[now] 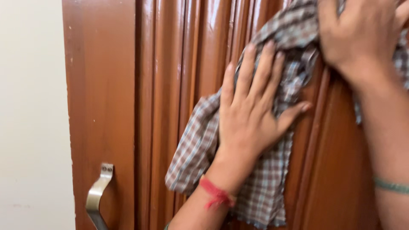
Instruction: The person wipes a wooden door with a checkered cloth, moving from the bottom edge upward across the panels, handle, and latch area. The person continues to wipe the lower sections and around the lock mechanism.
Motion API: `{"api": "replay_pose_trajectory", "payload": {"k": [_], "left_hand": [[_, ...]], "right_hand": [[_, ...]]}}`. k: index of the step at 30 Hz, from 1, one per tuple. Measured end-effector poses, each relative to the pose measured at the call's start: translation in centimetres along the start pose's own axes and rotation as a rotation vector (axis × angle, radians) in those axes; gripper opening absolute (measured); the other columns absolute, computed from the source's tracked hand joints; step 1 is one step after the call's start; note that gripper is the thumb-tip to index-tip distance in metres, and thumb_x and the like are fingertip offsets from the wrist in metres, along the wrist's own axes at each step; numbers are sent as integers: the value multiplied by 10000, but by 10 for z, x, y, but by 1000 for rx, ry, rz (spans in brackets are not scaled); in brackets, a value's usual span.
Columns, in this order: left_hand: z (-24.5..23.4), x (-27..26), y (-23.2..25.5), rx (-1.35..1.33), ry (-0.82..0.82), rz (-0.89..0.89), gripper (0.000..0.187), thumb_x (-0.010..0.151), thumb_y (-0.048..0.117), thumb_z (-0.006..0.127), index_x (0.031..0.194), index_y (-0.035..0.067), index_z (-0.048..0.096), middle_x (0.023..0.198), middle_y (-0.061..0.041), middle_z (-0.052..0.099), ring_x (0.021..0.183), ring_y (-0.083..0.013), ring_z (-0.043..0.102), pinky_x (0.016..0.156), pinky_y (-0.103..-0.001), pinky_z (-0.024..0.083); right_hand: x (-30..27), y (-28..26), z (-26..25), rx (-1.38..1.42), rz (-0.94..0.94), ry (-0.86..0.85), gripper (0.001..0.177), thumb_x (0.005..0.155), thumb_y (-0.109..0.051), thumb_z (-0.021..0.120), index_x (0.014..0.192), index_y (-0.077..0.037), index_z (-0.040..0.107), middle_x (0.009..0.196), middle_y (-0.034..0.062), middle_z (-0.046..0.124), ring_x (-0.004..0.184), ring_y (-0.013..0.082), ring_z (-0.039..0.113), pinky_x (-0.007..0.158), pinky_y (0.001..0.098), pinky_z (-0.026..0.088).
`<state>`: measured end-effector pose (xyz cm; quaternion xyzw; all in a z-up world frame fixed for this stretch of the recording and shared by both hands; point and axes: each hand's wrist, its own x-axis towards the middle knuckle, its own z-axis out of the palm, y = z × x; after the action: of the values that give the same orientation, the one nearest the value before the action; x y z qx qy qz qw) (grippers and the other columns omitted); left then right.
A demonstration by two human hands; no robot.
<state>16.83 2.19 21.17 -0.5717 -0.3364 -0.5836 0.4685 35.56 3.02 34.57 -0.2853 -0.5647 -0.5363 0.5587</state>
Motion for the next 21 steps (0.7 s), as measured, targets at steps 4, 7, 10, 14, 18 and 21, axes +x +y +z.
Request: {"api": "replay_pose_trajectory", "payload": {"k": [4, 7, 10, 14, 18, 21], "left_hand": [[-13, -52, 14, 8, -11, -39, 837, 989, 730, 441, 1576, 135, 500, 1674, -27, 375, 1575, -250, 297, 1306, -475, 174], [-19, -94, 21, 39, -64, -49, 807, 995, 721, 441, 1549, 139, 519, 1655, -22, 395, 1557, -255, 316, 1288, -485, 184], [-28, -138, 28, 64, -100, -36, 797, 1000, 728, 438, 1529, 140, 533, 1636, -24, 411, 1544, -264, 329, 1278, -491, 193], [-38, -199, 37, 74, -161, -34, 804, 985, 740, 436, 1513, 144, 544, 1621, -19, 416, 1530, -265, 326, 1263, -501, 191], [-40, -256, 48, 64, -264, -77, 770, 968, 706, 471, 1488, 143, 548, 1614, -30, 397, 1526, -283, 292, 1238, -530, 182], [-47, -303, 59, 126, -343, -80, 682, 950, 584, 559, 1470, 142, 561, 1615, -32, 397, 1537, -304, 274, 1248, -556, 179]], "right_hand": [[-37, -33, -23, 125, 16, -40, 551, 1074, -333, 503, 1515, -11, 429, 1537, 272, 427, 1452, 463, 289, 1025, 824, -53], [-75, -46, -38, 116, 124, -170, 613, 1071, -386, 537, 1560, -69, 346, 1628, 160, 387, 1575, 360, 191, 1110, 771, -136], [-121, -61, -47, 11, 157, -234, 682, 1081, -423, 605, 1603, -79, 331, 1692, 105, 385, 1628, 307, 187, 1167, 705, -156], [-179, -75, -54, 6, 167, -249, 753, 1057, -433, 637, 1634, -83, 302, 1724, 70, 365, 1627, 302, 176, 1166, 692, -181], [-239, -87, -65, 1, 200, -319, 777, 1009, -403, 644, 1639, -107, 298, 1717, 73, 375, 1625, 307, 166, 1161, 717, -173], [-290, -101, -74, -5, 216, -352, 782, 1003, -411, 643, 1635, -106, 297, 1712, 79, 376, 1625, 311, 163, 1159, 730, -175]]}}
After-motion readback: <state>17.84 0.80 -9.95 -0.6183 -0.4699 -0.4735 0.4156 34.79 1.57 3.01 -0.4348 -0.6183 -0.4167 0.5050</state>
